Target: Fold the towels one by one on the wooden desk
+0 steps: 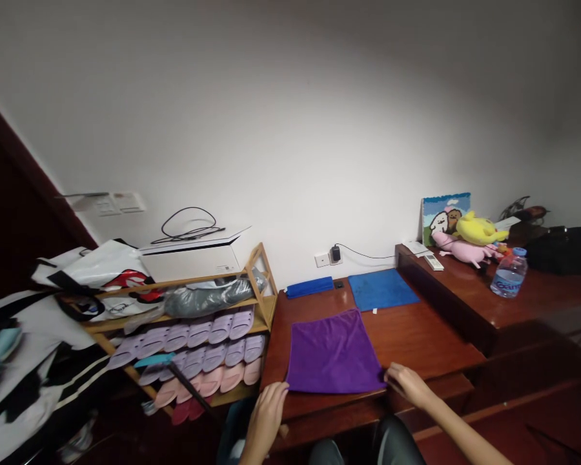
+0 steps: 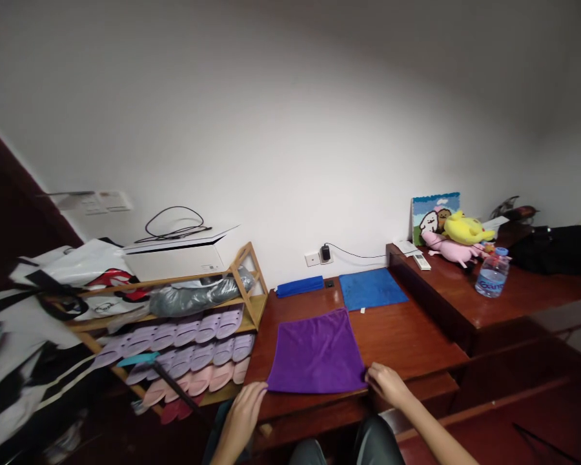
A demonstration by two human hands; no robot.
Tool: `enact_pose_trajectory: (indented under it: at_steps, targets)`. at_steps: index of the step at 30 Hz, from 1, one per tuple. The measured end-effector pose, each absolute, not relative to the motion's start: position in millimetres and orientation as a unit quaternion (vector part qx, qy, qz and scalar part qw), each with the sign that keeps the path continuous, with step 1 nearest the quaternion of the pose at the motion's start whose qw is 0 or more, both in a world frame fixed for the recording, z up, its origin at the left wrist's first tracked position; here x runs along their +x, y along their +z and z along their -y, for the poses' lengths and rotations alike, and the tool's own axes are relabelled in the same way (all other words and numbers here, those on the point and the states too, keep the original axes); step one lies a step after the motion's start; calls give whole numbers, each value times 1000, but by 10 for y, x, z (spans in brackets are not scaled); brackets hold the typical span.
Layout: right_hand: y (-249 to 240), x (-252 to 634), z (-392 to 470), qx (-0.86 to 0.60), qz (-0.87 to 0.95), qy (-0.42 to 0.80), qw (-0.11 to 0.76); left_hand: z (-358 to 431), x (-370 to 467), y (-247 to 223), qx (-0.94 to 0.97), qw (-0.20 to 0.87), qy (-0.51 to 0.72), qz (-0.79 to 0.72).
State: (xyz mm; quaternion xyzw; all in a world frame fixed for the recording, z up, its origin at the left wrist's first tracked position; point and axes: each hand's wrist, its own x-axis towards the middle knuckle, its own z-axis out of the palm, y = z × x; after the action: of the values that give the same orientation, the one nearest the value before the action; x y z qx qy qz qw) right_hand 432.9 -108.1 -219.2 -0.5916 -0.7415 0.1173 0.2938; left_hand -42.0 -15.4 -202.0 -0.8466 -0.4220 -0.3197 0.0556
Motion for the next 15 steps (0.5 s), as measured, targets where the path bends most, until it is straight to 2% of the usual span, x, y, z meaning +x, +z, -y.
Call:
enact_pose_trajectory:
  at_steps: [5, 10, 15]
  targets:
    - [-1967, 4262, 1086, -589, 764, 114, 236, 56, -430, -1674, -834, 44, -343, 430]
    - [-2460, 3597, 1182, -587, 787, 108, 155, 181, -387, -1640, -855, 5, -285, 434]
    - [-2785, 3369, 1235, -626, 748, 42, 217, 280, -594, -1934, -841, -9, -286, 460]
